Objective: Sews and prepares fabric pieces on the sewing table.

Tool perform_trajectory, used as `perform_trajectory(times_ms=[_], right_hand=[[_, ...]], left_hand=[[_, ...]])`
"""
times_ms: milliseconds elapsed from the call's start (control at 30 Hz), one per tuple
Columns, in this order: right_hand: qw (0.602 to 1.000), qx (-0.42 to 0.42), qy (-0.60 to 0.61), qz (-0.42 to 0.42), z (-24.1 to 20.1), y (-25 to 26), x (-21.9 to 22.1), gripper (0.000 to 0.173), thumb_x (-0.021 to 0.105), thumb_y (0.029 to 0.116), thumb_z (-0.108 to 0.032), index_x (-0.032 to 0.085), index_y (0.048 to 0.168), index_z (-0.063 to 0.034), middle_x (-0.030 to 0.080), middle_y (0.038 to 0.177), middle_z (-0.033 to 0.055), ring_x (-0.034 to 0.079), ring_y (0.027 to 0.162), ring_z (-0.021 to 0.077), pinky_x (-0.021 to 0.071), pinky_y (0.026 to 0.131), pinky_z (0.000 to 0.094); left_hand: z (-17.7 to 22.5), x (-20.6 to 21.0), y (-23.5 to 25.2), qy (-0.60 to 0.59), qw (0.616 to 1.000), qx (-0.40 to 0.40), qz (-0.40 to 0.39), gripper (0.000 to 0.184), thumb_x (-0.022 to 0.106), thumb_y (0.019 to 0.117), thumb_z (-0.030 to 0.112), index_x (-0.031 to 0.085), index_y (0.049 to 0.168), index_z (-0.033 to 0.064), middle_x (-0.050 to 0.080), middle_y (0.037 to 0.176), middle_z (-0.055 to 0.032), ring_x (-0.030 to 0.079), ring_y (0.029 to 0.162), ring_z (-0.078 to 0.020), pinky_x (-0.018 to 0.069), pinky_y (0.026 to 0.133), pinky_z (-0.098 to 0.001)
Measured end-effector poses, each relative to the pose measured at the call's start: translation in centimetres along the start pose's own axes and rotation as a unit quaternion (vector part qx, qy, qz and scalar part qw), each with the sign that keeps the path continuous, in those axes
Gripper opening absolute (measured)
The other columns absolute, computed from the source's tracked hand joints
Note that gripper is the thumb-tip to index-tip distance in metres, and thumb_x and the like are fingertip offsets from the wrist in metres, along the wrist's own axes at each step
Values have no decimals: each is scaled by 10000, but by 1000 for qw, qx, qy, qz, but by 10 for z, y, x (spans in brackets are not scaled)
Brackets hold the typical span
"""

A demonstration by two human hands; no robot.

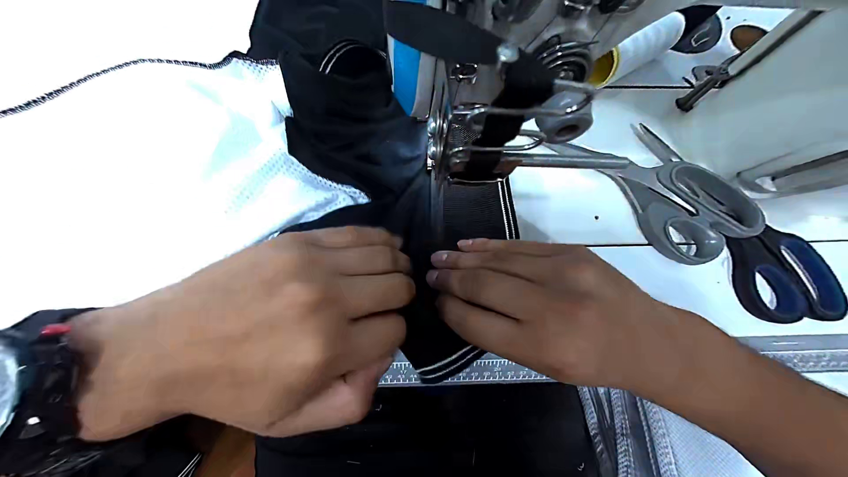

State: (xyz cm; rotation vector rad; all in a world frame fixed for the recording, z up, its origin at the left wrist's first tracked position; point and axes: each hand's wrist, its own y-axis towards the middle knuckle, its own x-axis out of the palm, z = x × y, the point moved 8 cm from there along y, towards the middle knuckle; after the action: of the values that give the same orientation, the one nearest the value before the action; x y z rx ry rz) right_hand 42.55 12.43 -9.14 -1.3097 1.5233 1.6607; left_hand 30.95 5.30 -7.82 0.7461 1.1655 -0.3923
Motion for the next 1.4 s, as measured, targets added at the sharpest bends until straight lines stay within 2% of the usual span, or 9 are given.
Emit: perform_trajectory(times_ms=[133, 267, 567, 767, 933, 1033, 1200, 1267, 1400], right_hand=[[1000, -16, 23, 3, 3, -9, -2, 191, 552, 1031, -62, 734, 975, -63, 766, 1106, 91, 693, 1191, 249, 544, 1075, 389], [1000, -11, 28, -2, 6, -16, -3, 194, 538, 1033, -34, 727, 995, -50, 751, 1101, 72, 692, 1173, 212, 539, 1086, 370], [1000, 5, 12, -15, 34, -6, -4, 205, 539, 1021, -37, 744, 1012, -39, 759, 1111, 95, 694, 1174, 229, 538, 1058, 340], [999, 18, -46, -13, 54, 3, -4, 235, 534, 994, -3, 758, 1050, -46, 749, 1143, 105, 710, 1092, 214, 565, 883, 294], [990, 73, -121, -7, 60, 4, -3, 253, 540, 985, -16, 753, 1117, -55, 755, 1128, 91, 711, 1069, 219, 544, 902, 322], [979, 152, -134, -22, 57, 6, -6, 316, 523, 934, -37, 742, 1158, -76, 753, 1166, 80, 713, 1093, 237, 533, 992, 401], [927, 346, -54, 132, 4, 28, -7, 293, 604, 965, -333, 756, 1120, -137, 699, 1100, 31, 664, 988, 165, 570, 783, 375], [888, 434, -40, 149, -11, 51, 16, 497, 609, 956, -567, 747, 1159, -135, 699, 982, 38, 685, 815, 174, 588, 625, 384], [811, 570, -73, 113, -1, 87, 55, 760, 516, 908, -764, 719, 1135, -67, 698, 1013, 150, 693, 921, 339, 568, 744, 531]], left_hand=[[-5, 0, 4, 40, 997, -59, 3, 551, 294, 1095, 478, 700, 1057, 107, 632, 757, 19, 637, 748, -133, 535, 700, -329], [-13, 24, 0, 103, 991, -81, -11, 590, 272, 1099, 462, 640, 1389, 104, 641, 888, -36, 600, 812, -205, 490, 731, -356], [-49, 24, 1, 91, 995, -42, -13, 562, 270, 1105, 407, 669, 1349, 95, 627, 920, -75, 586, 854, -246, 449, 787, -417], [-77, 15, 9, 105, 994, -32, -4, 535, 293, 1099, 378, 672, 1355, 101, 617, 919, -102, 574, 847, -270, 429, 753, -413], [-91, 3, 14, 93, 995, -27, 24, 484, 356, 1080, 338, 759, 1093, 70, 568, 837, -69, 555, 807, -229, 409, 724, -370], [-104, -31, 29, 87, 994, -52, 41, 417, 404, 1045, 259, 692, 846, 33, 655, 902, -138, 660, 907, -285, 527, 746, -446], [-204, -77, 41, 108, 978, -163, 78, 273, 504, 989, 76, 717, 1153, 24, 657, 1250, -189, 624, 1196, -356, 499, 1004, -573], [-241, -55, 19, 76, 965, -244, 55, 378, 545, 1023, 182, 629, 1384, 109, 626, 1385, -148, 583, 1307, -329, 449, 1098, -586], [-194, -41, -56, 129, 872, -469, 50, 475, 564, 1025, 457, 622, 1387, 154, 629, 1315, -195, 651, 1120, -439, 534, 869, -675]])
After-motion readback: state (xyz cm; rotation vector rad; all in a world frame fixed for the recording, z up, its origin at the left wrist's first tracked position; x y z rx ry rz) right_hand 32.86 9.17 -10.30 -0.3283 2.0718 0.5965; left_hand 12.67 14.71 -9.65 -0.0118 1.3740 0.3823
